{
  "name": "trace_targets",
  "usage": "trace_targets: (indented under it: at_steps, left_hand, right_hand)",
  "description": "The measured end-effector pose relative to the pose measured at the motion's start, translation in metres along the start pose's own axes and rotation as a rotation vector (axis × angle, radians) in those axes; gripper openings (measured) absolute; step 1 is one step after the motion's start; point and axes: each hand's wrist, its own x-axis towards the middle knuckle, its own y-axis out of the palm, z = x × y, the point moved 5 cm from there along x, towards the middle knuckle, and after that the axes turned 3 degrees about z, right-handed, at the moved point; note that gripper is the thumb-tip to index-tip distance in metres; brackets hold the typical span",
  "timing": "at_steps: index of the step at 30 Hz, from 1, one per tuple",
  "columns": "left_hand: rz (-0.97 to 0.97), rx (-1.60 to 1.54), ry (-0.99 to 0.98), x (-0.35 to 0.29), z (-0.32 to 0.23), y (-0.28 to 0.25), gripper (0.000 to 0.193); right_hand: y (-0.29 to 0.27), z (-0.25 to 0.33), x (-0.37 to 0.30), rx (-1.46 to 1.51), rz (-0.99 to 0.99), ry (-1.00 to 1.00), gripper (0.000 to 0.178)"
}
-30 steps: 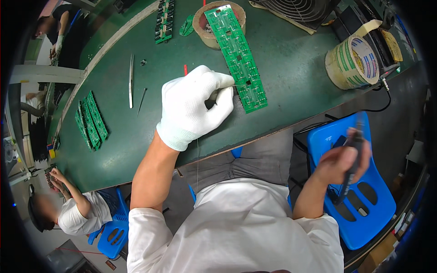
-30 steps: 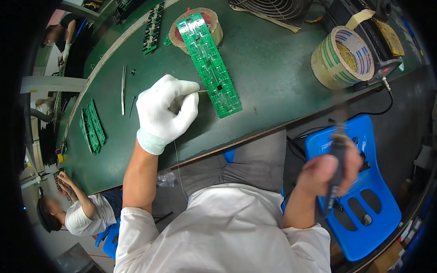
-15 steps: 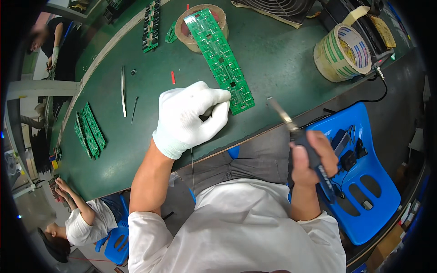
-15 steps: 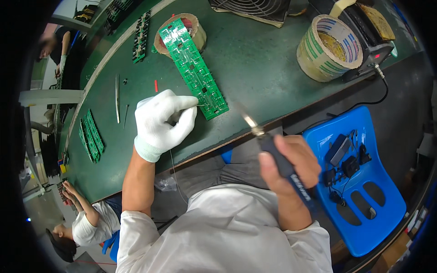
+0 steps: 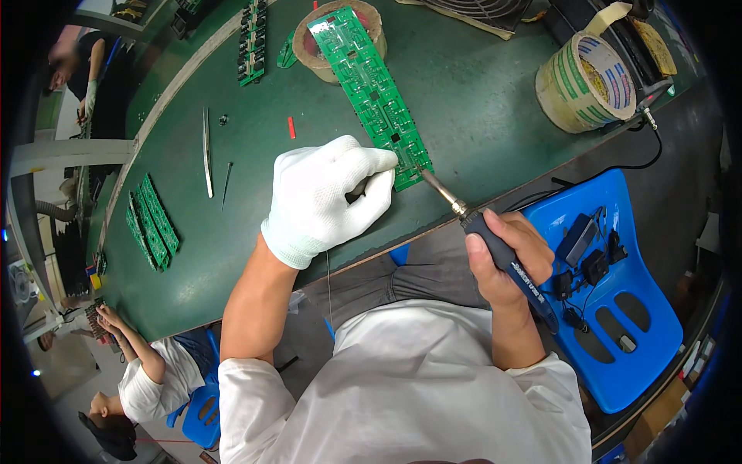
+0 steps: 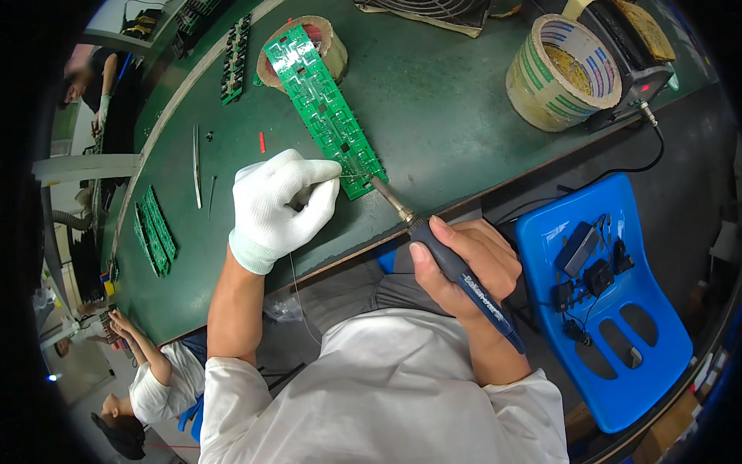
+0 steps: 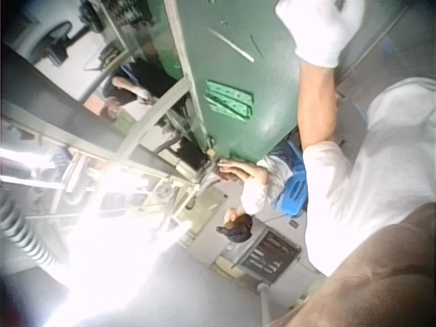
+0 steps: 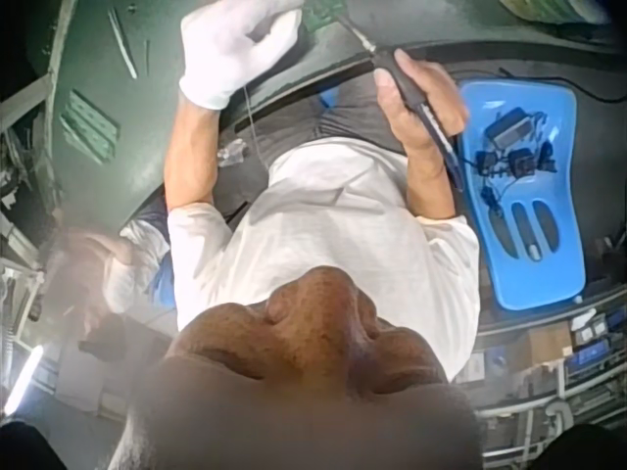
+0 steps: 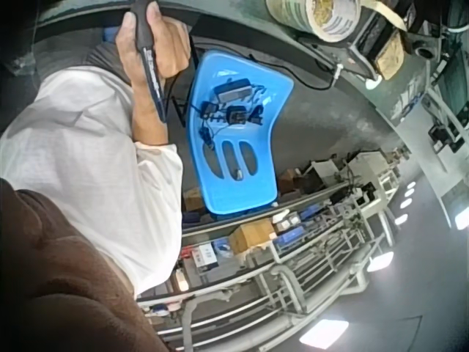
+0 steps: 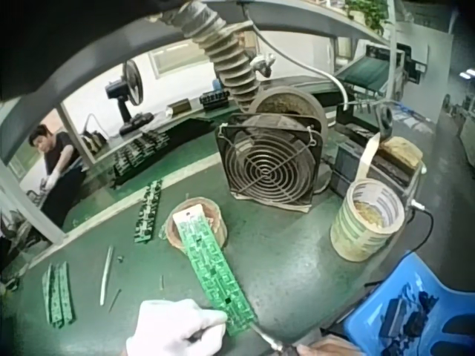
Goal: Soldering electronic components onto a printed circuit board.
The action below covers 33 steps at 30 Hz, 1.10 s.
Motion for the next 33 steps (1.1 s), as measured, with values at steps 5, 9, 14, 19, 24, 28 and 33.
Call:
trace_targets:
  at_steps: [5, 9, 14, 19, 24, 28, 33]
  left_hand:
    - [0.0, 0.001, 0.001, -0.0009, 0.0006, -0.0003, 0.017]
    - [0.006, 0.0, -0.003, 0.0001, 0.0, -0.0007, 0.017]
    - [0.004, -0.019, 0.026, 0.0023, -0.0021, -0.0013, 0.015]
    - [0.0, -0.027, 0.025, 0.001, -0.0007, -0.0013, 0.014]
    - [0.026, -0.018, 0.007, -0.0003, 0.0006, 0.001, 0.017]
    - [0.028, -0.008, 0.001, -0.0004, 0.001, 0.0018, 0.017]
    - [0.001, -0.002, 0.003, -0.0006, 0.0016, -0.0007, 0.017]
  right_hand:
    - [-0.0006, -0.0017, -0.0004, 0.02, 0.043, -0.002, 0.027]
    - [-0.0008, 0.0009, 0.0027, 0.012, 0.055, -0.041, 0.028]
    - [0.0, 0.0032, 0.0036, 0.001, 0.045, -0.046, 0.028]
    - [0.0006, 0.0039, 0.0036, -0.01, 0.069, -0.041, 0.028]
    - [0.0009, 0.0061, 0.0047, -0.008, 0.056, -0.037, 0.028]
    - [0.0008, 0.0052, 0.0035, -0.021, 0.053, -0.041, 0.027]
    - [-0.0001, 0.0058, 0.0043, -0.024, 0.051, -0.041, 0.028]
